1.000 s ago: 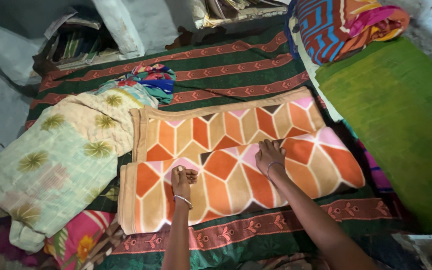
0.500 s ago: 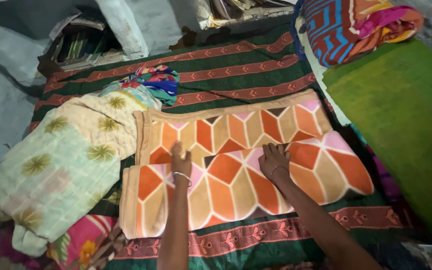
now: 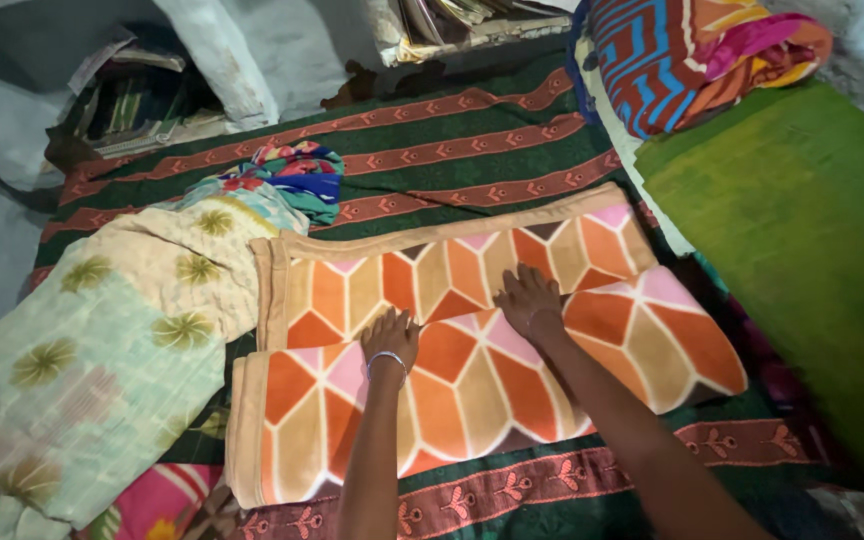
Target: The person folds a geometric patterned blanket and then a floral-patterned cloth on a bed, smoothing the fabrics by hand.
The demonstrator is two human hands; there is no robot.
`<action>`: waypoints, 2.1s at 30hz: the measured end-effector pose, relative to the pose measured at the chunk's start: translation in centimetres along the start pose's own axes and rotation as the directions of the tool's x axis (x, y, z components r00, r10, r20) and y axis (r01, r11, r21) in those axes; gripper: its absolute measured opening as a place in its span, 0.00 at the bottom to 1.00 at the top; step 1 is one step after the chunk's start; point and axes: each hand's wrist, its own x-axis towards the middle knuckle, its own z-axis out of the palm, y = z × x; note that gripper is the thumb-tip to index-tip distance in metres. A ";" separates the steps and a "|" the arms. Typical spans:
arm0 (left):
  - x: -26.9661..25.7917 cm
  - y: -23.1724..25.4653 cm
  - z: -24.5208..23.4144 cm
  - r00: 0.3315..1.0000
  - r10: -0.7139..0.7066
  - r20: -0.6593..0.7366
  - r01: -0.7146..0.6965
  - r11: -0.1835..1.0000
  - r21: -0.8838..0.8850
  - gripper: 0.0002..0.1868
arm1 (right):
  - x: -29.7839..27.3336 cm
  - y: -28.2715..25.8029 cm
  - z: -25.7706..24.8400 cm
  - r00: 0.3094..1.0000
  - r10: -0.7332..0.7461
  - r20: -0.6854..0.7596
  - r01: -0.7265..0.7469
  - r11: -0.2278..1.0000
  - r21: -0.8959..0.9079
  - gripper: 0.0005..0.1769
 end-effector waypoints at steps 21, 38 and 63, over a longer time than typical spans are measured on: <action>-0.3 0.9 -1.3 0.998 -0.037 0.049 0.038 0.999 -0.022 0.29 | 6.5 15.6 -1.3 0.950 0.311 -0.030 -0.311 0.950 -0.011 0.28; 0.2 0.6 -0.7 0.997 -0.065 0.045 0.067 0.997 -0.039 0.29 | 11.7 21.8 1.2 0.628 0.633 -0.452 -0.363 0.753 0.549 0.11; 0.1 0.6 -0.6 0.997 -0.075 0.010 0.076 0.994 -0.074 0.27 | 10.7 21.4 0.9 0.625 0.740 -0.249 0.295 0.072 0.953 0.08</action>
